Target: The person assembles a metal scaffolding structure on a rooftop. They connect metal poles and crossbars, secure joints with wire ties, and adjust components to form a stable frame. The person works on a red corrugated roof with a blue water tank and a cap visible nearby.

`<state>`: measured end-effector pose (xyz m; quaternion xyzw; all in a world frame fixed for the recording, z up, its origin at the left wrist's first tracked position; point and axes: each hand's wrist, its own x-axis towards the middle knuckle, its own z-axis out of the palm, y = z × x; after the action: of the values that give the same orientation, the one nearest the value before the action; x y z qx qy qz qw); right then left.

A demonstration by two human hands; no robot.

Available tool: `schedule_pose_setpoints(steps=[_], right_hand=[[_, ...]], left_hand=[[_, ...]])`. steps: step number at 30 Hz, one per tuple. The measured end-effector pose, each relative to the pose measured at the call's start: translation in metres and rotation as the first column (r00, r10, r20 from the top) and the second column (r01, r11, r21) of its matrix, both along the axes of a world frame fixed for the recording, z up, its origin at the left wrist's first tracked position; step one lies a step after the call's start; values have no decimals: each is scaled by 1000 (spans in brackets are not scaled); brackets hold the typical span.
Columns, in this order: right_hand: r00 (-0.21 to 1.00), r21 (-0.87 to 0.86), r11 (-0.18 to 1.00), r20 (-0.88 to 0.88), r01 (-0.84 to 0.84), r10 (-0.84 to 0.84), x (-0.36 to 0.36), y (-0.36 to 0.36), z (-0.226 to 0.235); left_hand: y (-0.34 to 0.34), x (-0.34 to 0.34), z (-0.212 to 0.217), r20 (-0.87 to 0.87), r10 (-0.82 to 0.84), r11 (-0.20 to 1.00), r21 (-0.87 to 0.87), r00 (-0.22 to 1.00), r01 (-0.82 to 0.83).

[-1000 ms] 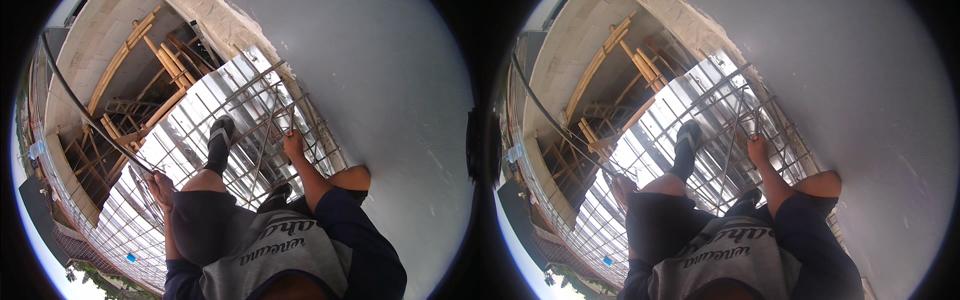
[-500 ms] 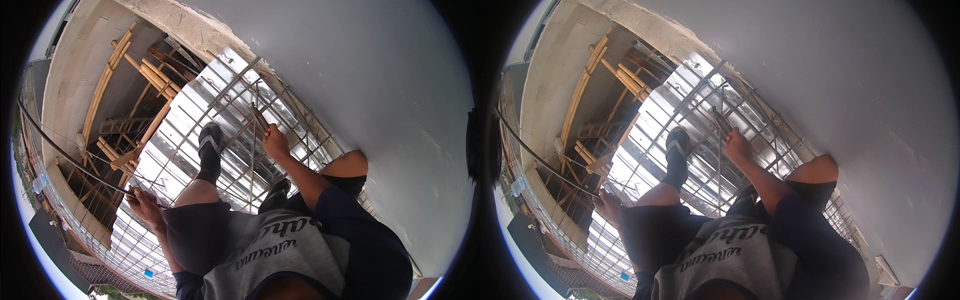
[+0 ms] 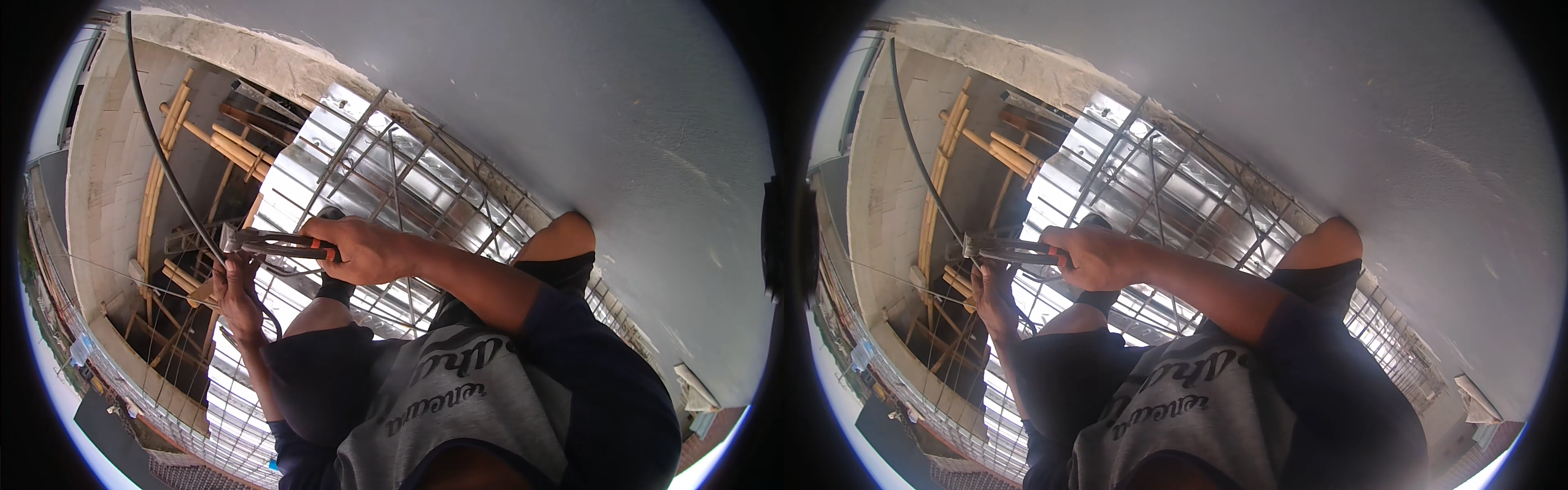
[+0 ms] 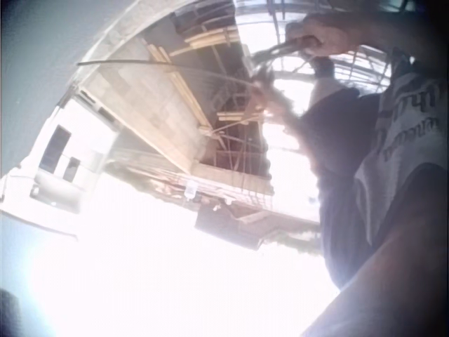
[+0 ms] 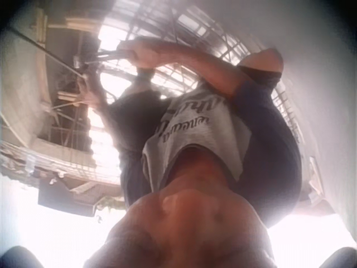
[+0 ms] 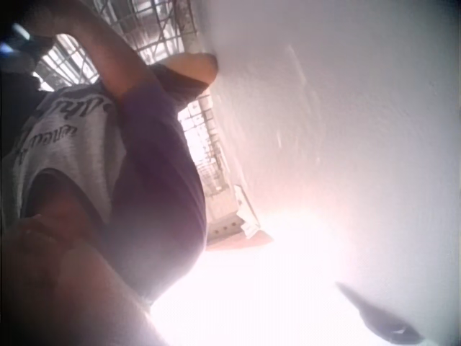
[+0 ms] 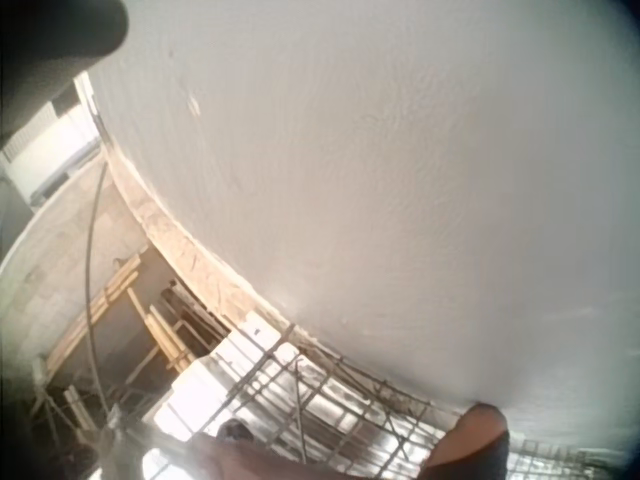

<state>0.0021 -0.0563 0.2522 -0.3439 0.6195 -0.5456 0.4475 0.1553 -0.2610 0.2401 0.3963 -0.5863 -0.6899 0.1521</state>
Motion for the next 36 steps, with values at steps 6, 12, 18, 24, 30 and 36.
schedule_pose_setpoints(steps=[6, 12, 18, 24, 30, 36], right_hand=[[968, 86, 979, -186, 186, -168, -3, -2, -38], [783, 487, 630, -508, 604, -358, -11, 74, -127], [790, 784, 126, -581, 608, -196, 35, 234, -250], [753, 720, 221, -614, 657, -237, 54, 270, -280], [891, 805, 388, -438, 449, -122, 14, 286, -237], [941, 816, 482, -332, 318, -59, -3, 291, -218]], left_hand=[[-2, -2, -2, 90, -158, 986, -44, 983, 162], [-3, -14, -7, 170, -36, 997, -65, 985, 48], [-21, -16, -23, 81, 134, 989, -77, 988, -128], [-29, -20, -33, 109, 251, 965, -110, 962, -239], [-44, -20, -46, 131, 187, 978, -115, 973, -173], [-31, -37, -49, 138, 119, 989, -106, 983, -105]])
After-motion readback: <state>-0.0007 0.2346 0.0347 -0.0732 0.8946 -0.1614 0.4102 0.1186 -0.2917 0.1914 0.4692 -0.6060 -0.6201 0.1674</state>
